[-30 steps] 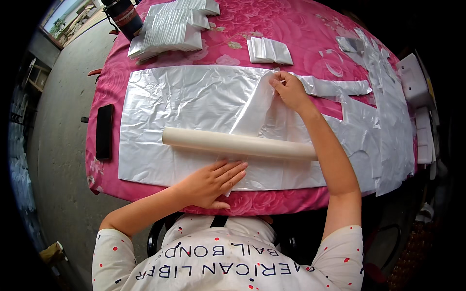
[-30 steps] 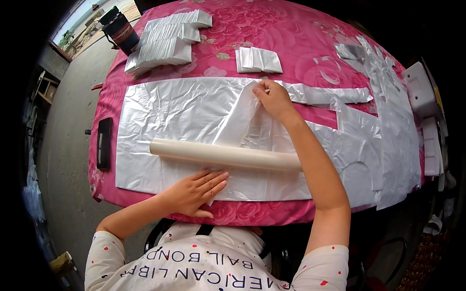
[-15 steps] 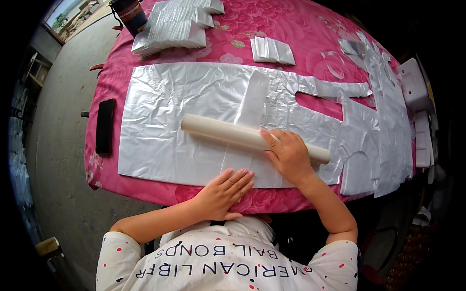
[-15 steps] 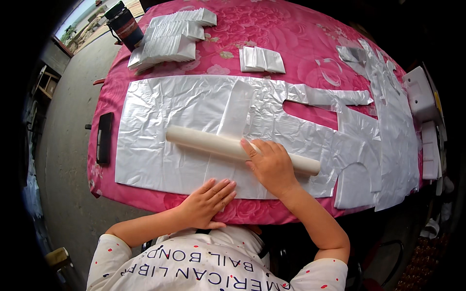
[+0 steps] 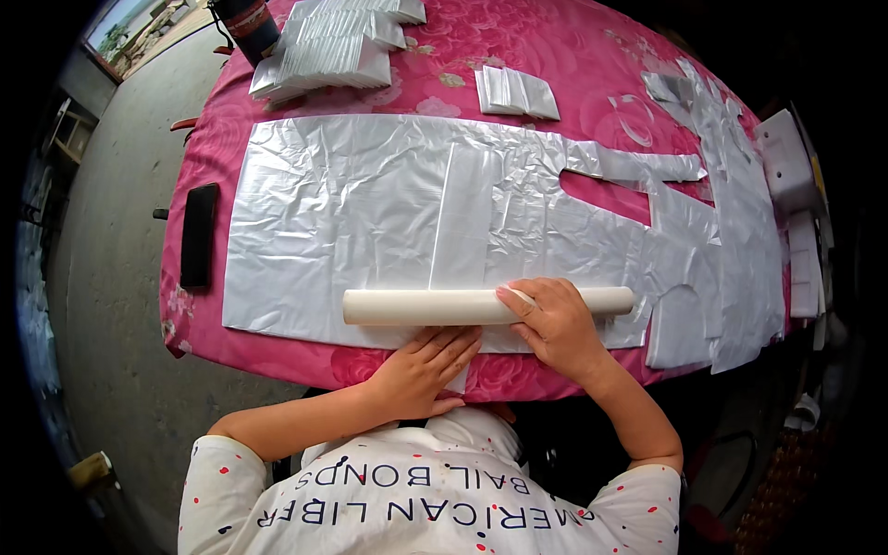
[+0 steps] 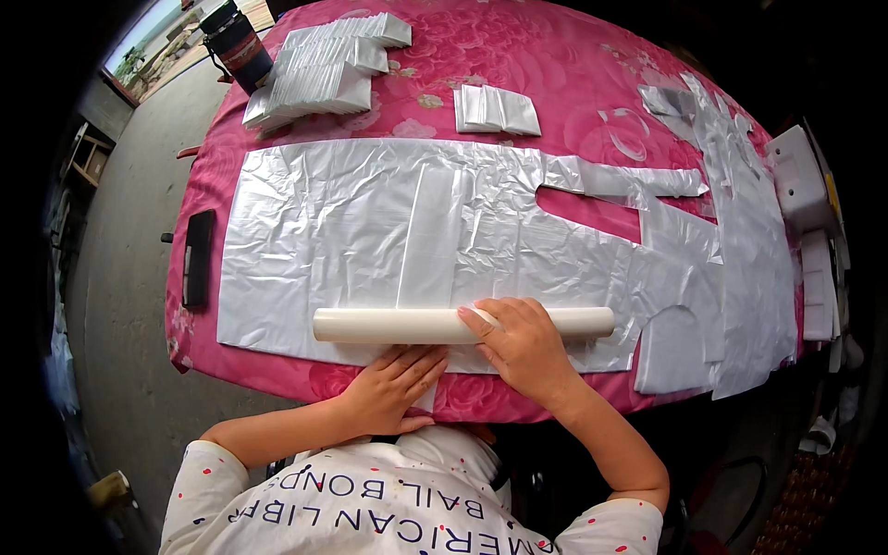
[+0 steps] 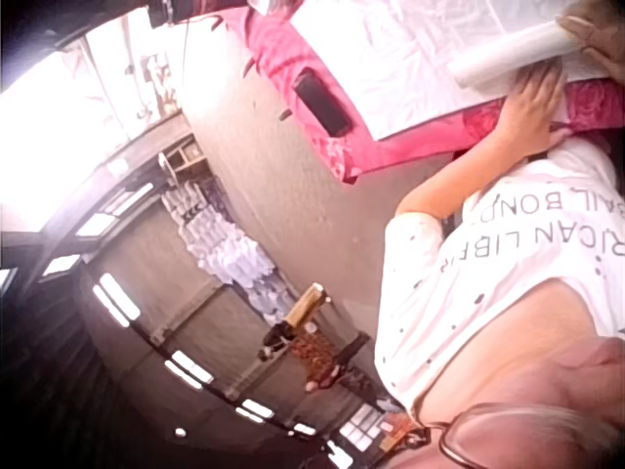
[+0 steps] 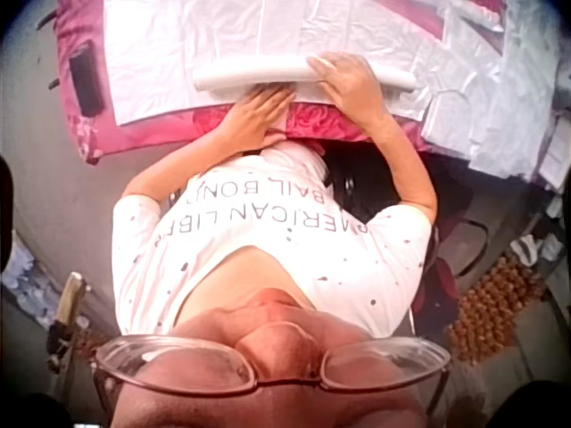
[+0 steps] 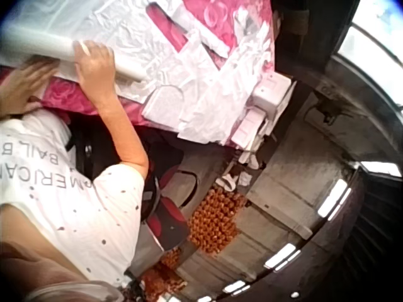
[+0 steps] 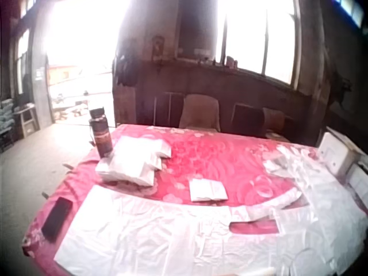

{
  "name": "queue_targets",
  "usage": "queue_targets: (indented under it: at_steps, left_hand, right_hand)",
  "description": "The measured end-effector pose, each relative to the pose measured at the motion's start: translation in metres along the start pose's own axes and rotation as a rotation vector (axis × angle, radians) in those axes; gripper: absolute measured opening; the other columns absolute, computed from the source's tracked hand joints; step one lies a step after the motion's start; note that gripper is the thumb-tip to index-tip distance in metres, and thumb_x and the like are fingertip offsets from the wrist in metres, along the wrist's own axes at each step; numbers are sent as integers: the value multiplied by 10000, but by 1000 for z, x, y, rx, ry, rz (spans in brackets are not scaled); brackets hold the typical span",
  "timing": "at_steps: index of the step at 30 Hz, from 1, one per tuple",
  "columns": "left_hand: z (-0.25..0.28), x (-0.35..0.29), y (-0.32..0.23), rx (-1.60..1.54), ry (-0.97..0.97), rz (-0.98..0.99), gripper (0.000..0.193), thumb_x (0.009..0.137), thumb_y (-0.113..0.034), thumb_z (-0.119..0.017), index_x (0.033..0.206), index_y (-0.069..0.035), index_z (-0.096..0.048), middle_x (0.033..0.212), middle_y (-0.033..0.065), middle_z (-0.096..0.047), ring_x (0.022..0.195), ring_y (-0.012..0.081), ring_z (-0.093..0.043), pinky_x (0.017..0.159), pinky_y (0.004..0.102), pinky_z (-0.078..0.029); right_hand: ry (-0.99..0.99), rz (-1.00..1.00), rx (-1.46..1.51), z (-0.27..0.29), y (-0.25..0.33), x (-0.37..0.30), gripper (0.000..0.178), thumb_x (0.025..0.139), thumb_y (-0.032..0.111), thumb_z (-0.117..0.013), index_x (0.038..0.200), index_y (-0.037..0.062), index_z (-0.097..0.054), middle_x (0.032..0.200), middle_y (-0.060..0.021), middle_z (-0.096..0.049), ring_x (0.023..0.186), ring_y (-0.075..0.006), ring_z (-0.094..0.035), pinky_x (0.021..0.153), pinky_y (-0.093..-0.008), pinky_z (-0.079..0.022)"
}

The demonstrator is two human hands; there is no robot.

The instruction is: The person unrolls a plastic wrap roll on a table, places small white rectangular items onto the film, folds the wrap around each item, and stacks the wrapped units. The process repeats with multiple items, and the wrapped stack grows on the table.

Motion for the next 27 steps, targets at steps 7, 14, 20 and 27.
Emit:
queue_targets:
  at_steps: [7,14,20,27]
  left_hand:
    - [-9,-5,-10,101,1,19,738,817,-529,-491,1371,-62,-353,1458,111,-274,1364,271,-211,1098,467,-146]
    - [-3,-17,2,-77,-87,-92,606,824,-348,-571,1311,-20,-420,1403,118,-365,1309,269,-322,1074,422,-249]
    - [3,-29,11,-117,-195,-128,394,796,-212,-620,1144,-34,-570,1251,92,-512,1134,236,-493,1011,400,-367]
    - [16,-25,25,-492,-338,-185,328,836,-234,-577,1092,-31,-608,1160,120,-586,1098,240,-544,985,401,-393]
  right_hand:
    - [-175,38,-118,-13,-44,65,508,686,89,-692,1177,143,-574,1056,-58,-585,1002,-247,-527,893,-389,-398]
    - [-340,6,-263,-12,-83,119,457,731,84,-666,1178,111,-575,1210,-83,-524,1143,-275,-450,990,-388,-354]
    - [136,269,200,-28,-10,54,489,650,-60,-564,1135,-1,-557,1203,-146,-521,1141,-311,-480,974,-399,-398]
    - [59,193,226,-39,15,28,504,631,-69,-573,1129,10,-561,1184,-125,-542,1098,-286,-507,919,-363,-429]
Point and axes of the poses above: each hand's wrist, its own x-axis towards the middle knuckle, its own z-axis out of the back of the hand, y = z × x, the point moved 2 cm from there along x, towards the middle knuckle
